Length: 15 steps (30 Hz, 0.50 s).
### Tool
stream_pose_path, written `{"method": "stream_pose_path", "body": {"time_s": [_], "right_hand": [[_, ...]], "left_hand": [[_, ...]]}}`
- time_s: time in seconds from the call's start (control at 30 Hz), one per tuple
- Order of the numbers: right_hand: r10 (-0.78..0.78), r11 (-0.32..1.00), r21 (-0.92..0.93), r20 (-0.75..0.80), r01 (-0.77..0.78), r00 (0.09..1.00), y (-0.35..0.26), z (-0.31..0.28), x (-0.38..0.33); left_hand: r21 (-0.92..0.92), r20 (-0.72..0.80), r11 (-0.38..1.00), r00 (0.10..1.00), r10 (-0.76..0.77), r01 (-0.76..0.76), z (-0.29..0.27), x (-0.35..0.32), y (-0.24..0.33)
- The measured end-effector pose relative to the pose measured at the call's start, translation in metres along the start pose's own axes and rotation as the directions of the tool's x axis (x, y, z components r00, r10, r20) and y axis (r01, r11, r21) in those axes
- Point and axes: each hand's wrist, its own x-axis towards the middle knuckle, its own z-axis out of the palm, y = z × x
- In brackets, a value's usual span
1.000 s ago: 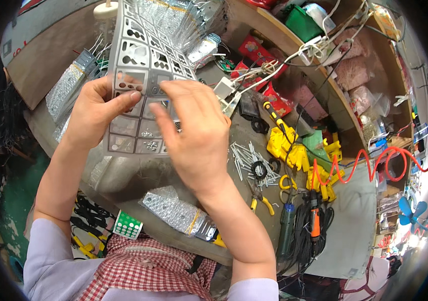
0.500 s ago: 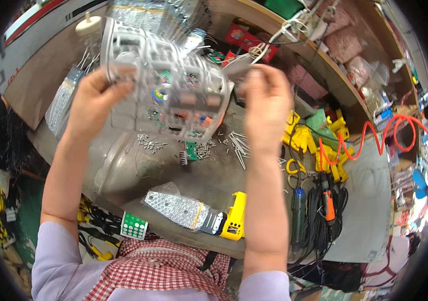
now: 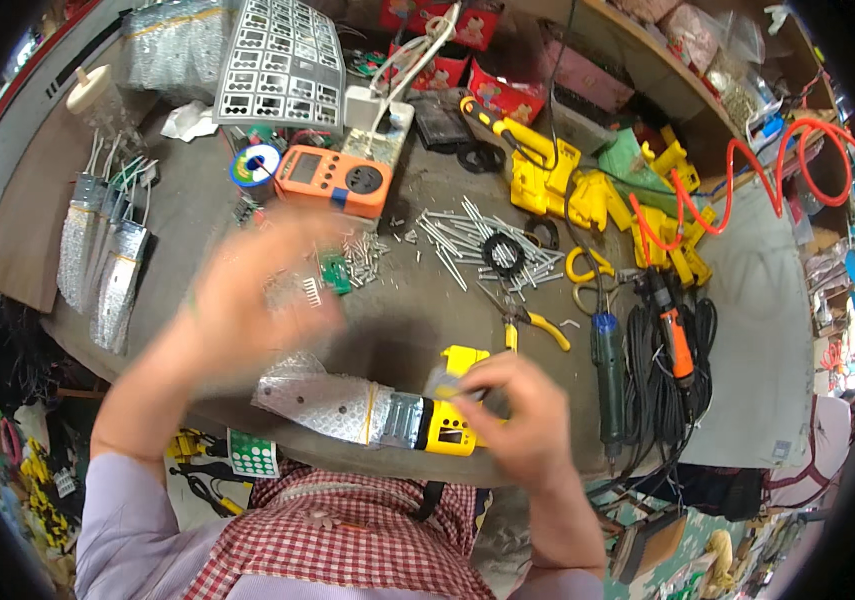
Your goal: Soldering components and using an electric screwdriver to assemble a handheld electronic tool within a yellow plastic housing.
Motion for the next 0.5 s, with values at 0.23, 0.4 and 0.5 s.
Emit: {"method": "stream_pose_path", "body": {"time_s": [0.23,0.4,0.5], "right_hand": [[-0.156,0.987,-0.042,-0.074,0.153,0.985,-0.018,0.028,-0.032],[0.294,0.941,0.210,-0.115,-0.266,0.949,0.004,0.026,-0.071],[0.635,0.724,0.515,-0.238,-0.459,0.735,0.005,0.033,-0.070]], "left_hand": [[-0.417,0.072,0.905,0.996,-0.059,0.083,0.077,-0.068,0.062],[-0.250,0.118,0.963,0.990,-0.076,0.104,0.102,-0.069,0.059],[0.021,0.170,0.986,0.972,-0.164,0.163,0.110,-0.064,0.049]]}}
